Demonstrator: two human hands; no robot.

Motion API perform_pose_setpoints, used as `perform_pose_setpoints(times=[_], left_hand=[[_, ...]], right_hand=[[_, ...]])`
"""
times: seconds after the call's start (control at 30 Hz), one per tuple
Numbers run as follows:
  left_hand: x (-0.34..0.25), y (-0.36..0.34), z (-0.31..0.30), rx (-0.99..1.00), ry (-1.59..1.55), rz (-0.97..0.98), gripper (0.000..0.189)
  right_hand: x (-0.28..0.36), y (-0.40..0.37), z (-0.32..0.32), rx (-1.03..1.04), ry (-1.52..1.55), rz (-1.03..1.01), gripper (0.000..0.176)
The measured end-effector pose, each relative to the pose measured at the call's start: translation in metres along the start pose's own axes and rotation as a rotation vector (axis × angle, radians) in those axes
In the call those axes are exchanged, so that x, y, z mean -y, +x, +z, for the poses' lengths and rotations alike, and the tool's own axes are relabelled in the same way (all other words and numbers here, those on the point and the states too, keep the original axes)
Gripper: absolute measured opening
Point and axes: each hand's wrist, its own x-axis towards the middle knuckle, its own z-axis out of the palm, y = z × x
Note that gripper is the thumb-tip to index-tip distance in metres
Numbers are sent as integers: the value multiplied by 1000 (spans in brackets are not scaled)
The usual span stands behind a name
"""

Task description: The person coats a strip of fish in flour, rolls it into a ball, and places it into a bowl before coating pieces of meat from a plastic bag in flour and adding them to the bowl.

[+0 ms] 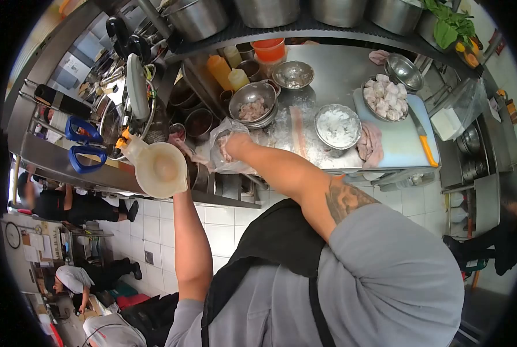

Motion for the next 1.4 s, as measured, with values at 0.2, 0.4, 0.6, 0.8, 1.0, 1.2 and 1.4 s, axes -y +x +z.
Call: perform_pose_setpoints(times=[0.2,0.4,0.6,0.8,1.0,1.2,1.4], left_hand=[[-70,12,-16,171,-21,-14,28],[-90,35,7,326,-154,-60,21],[-121,39,42,145,-318,-161,18],[-166,46,72,117,-296,-221,21],[-153,25,125,139,-1189,-237,59],[-118,-21,189,386,-935,-405,30],[-121,-50,231,402,-1022,-545,10]], right_hand=[[0,-79,-103,-24,324,-175,43],[-16,-77,-131,-285,917,-411,39],[-52,-86,-156,-258,1045,-431,28],[-89,-101,-189,-263,847,-387,21],[-136,-115,-206,3,1232,-475,15],[-180,-123,-196,-28,1296,-416,19],[-207,-125,-158,-89,1573,-110,19]])
